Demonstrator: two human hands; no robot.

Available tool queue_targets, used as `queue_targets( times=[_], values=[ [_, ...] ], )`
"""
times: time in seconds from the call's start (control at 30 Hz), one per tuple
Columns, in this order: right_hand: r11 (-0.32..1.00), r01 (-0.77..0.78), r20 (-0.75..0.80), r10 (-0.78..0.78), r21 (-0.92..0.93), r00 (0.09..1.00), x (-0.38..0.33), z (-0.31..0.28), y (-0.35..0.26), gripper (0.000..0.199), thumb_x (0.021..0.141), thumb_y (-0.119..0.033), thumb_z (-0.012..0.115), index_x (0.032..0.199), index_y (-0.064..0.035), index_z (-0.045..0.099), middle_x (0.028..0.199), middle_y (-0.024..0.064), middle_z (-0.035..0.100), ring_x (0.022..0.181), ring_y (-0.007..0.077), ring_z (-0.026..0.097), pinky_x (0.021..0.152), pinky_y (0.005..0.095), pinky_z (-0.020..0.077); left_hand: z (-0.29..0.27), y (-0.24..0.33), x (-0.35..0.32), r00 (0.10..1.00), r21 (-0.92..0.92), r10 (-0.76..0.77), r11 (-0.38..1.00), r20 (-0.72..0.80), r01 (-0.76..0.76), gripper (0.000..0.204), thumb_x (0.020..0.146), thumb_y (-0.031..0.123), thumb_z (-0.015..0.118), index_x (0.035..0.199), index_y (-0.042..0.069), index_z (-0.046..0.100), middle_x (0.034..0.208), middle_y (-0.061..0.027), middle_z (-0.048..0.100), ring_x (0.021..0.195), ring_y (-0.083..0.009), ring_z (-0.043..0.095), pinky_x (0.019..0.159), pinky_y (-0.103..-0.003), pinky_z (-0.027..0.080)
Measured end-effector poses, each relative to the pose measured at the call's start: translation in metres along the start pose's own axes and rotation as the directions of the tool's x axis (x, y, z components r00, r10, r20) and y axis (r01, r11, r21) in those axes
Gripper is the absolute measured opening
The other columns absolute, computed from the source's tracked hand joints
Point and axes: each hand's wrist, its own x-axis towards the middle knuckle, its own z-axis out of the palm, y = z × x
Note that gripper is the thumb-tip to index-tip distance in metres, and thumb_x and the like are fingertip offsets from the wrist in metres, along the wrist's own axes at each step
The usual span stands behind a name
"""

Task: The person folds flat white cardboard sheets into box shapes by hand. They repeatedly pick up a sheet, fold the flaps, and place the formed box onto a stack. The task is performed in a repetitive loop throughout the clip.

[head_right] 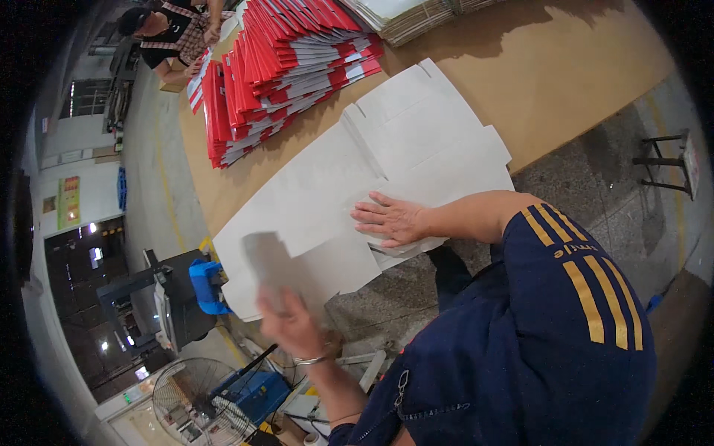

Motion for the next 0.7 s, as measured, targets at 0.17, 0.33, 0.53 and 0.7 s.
queue_targets(
  times=[0.17,0.33,0.53,0.7],
  values=[
    [0.989,0.008,-0.036,-0.002,0.149,0.999,-0.007,0.006,0.008,0.063,0.088,-0.045,0.048,0.140,-0.0102,0.037,0.150,0.0133,0.027,0.142,0.0283,0.016,0.115,0.0519,0.0054,0.042,0.088,-0.048,0.902,0.188,0.426,0.883,0.064,-0.430,0.057,0.071,-0.001,0.065,0.125,-0.008,0.049,0.119,-0.0280,0.056,0.103,-0.0401,0.060,0.084,-0.043,0.050],
    [0.985,-0.038,0.001,0.039,0.166,0.999,-0.008,-0.005,0.007,0.066,0.088,-0.045,0.048,0.143,-0.0125,0.032,0.152,0.0112,0.024,0.142,0.0265,0.016,0.115,0.0514,0.0073,0.014,0.068,-0.029,0.927,-0.079,0.371,0.927,0.053,-0.367,0.074,0.064,0.005,0.069,0.131,-0.010,0.043,0.125,-0.0280,0.053,0.110,-0.0373,0.059,0.091,-0.042,0.048],
    [0.998,-0.043,0.134,0.048,-0.035,0.990,0.002,-0.023,0.000,0.070,0.089,-0.050,0.045,0.146,-0.0149,0.026,0.154,0.0098,0.017,0.143,0.0261,0.012,0.115,0.0507,0.0060,-0.031,-0.148,0.018,0.963,-0.968,0.132,0.126,0.234,0.217,0.064,0.088,0.047,0.059,0.129,-0.001,0.049,0.125,-0.0152,0.057,0.114,-0.0252,0.054,0.098,-0.042,0.041],
    [0.996,-0.067,0.229,0.080,-0.063,0.970,0.006,-0.022,-0.001,0.070,0.090,-0.052,0.043,0.147,-0.0156,0.025,0.155,0.0098,0.016,0.143,0.0258,0.011,0.115,0.0505,0.0051,0.038,-0.330,0.026,0.962,-0.893,0.123,-0.361,0.242,0.270,0.078,0.086,0.056,0.056,0.139,0.002,0.037,0.140,-0.0098,0.045,0.123,-0.0259,0.046,0.104,-0.046,0.035]
  ],
)
